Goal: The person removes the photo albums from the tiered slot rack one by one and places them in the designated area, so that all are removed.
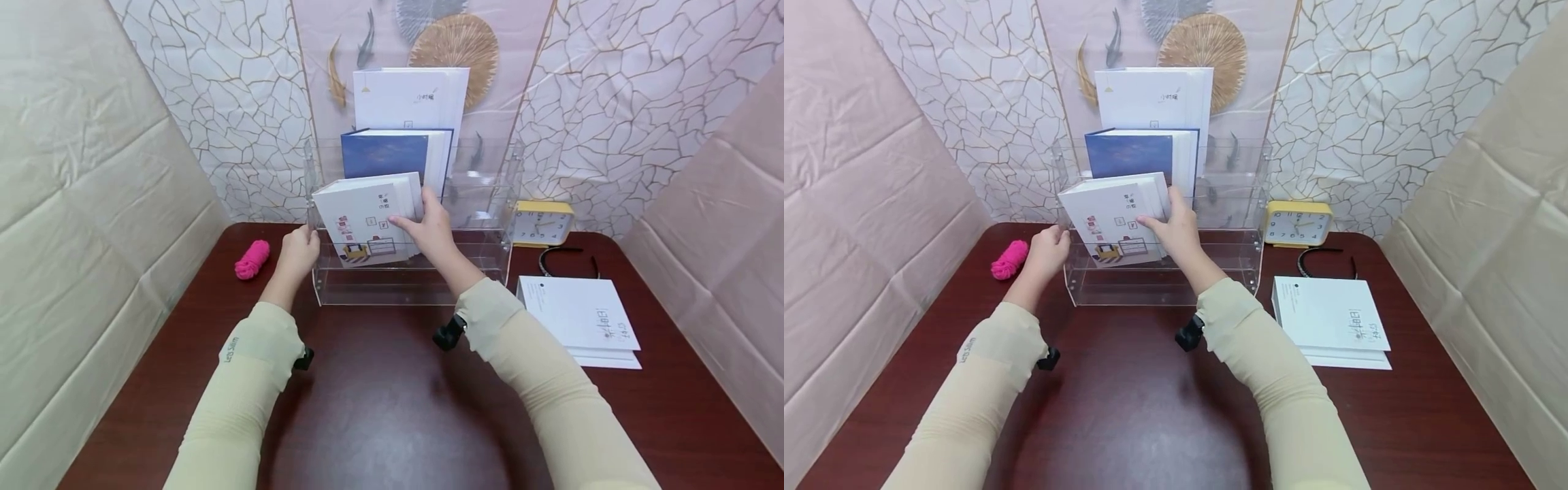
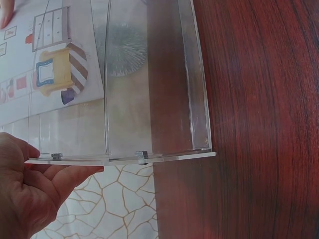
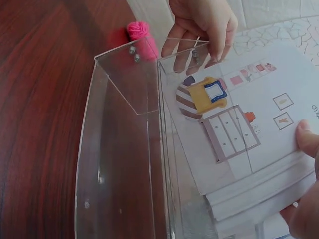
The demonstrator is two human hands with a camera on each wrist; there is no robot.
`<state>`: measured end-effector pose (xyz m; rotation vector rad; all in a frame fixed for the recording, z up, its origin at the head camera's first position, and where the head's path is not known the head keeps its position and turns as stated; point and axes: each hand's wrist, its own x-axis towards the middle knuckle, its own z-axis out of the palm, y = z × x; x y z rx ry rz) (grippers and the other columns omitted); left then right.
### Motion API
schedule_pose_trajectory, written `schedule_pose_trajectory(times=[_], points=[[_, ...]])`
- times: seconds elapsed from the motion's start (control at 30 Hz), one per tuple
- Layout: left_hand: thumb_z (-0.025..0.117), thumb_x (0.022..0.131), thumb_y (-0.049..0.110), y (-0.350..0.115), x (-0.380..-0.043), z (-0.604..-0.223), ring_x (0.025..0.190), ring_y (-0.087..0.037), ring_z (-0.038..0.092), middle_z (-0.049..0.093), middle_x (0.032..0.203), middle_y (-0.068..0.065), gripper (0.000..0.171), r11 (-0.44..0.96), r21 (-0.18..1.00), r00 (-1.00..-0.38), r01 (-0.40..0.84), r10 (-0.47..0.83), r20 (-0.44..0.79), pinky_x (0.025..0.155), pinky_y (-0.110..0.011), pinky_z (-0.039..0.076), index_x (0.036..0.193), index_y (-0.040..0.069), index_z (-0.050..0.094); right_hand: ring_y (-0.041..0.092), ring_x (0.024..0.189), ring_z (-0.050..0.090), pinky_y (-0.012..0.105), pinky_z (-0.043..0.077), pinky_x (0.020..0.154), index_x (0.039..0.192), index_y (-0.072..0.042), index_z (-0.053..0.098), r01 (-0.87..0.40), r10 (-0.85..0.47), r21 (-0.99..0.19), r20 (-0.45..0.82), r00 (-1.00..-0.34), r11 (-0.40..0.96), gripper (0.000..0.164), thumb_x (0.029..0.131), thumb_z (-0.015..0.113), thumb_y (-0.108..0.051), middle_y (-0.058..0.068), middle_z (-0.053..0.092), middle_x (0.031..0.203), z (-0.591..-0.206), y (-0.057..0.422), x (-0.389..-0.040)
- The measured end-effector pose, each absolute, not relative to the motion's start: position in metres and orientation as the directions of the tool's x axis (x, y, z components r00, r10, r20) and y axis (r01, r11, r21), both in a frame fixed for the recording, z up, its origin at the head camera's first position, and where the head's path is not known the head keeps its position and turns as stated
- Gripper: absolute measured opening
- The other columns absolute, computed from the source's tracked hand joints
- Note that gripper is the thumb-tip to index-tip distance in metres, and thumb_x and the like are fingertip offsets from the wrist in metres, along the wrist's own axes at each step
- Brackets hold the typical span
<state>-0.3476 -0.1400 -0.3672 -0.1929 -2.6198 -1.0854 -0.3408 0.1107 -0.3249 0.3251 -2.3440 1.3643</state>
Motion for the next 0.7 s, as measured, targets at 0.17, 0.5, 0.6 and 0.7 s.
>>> schedule_pose_trajectory(times=[0.17, 0.5, 0.6, 0.7], points=[[0.04, 0.096, 0.012, -0.136, -0.348, -0.365, 0.081, -0.036, 0.052, 0.057, 0.079, -0.024, 0.026, 0.713, 0.665, -0.954, 0.222, 0.017, 0.3, 0.077, -0.047, 0.044, 0.094, -0.008, 0.057, 0.023, 0.094, 0.059, 0.036, 0.046, 0.081, 0.111, -0.002, 0.048, -0.441, 0.012, -0.808, 0.484, -0.875, 0.391, 0.048, 0.076, 0.078, -0.012, 0.012, 0.063, 0.103, -0.322, 0.111, -0.342], [0.04, 0.097, 0.012, -0.136, -0.346, -0.364, 0.08, -0.035, 0.052, 0.056, 0.079, -0.023, 0.026, 0.712, 0.667, -0.956, 0.221, 0.023, 0.293, 0.077, -0.046, 0.044, 0.097, -0.008, 0.057, 0.024, 0.09, 0.063, 0.034, 0.05, 0.079, 0.106, -0.001, 0.047, -0.537, 0.061, -0.833, 0.547, -0.835, 0.13, 0.04, 0.077, 0.074, 0.001, 0.018, 0.064, 0.103, -0.286, 0.13, -0.341], [0.039, 0.096, 0.012, -0.138, -0.346, -0.364, 0.082, -0.036, 0.052, 0.058, 0.082, -0.026, 0.026, 0.727, 0.65, -0.954, 0.219, 0.021, 0.298, 0.078, -0.047, 0.043, 0.095, -0.008, 0.056, 0.024, 0.092, 0.062, 0.035, 0.05, 0.08, 0.105, -0.004, 0.046, -0.538, 0.082, -0.84, 0.542, -0.836, 0.069, 0.037, 0.078, 0.072, 0.003, 0.016, 0.064, 0.104, -0.272, 0.139, -0.337], [0.04, 0.096, 0.011, -0.141, -0.346, -0.364, 0.081, -0.036, 0.052, 0.056, 0.08, -0.025, 0.024, 0.733, 0.644, -0.953, 0.22, 0.021, 0.302, 0.078, -0.048, 0.043, 0.09, -0.007, 0.055, 0.024, 0.095, 0.061, 0.035, 0.049, 0.082, 0.104, -0.007, 0.045, -0.54, 0.115, -0.841, 0.539, -0.835, 0.022, 0.035, 0.08, 0.069, 0.003, 0.015, 0.063, 0.106, -0.258, 0.148, -0.331]])
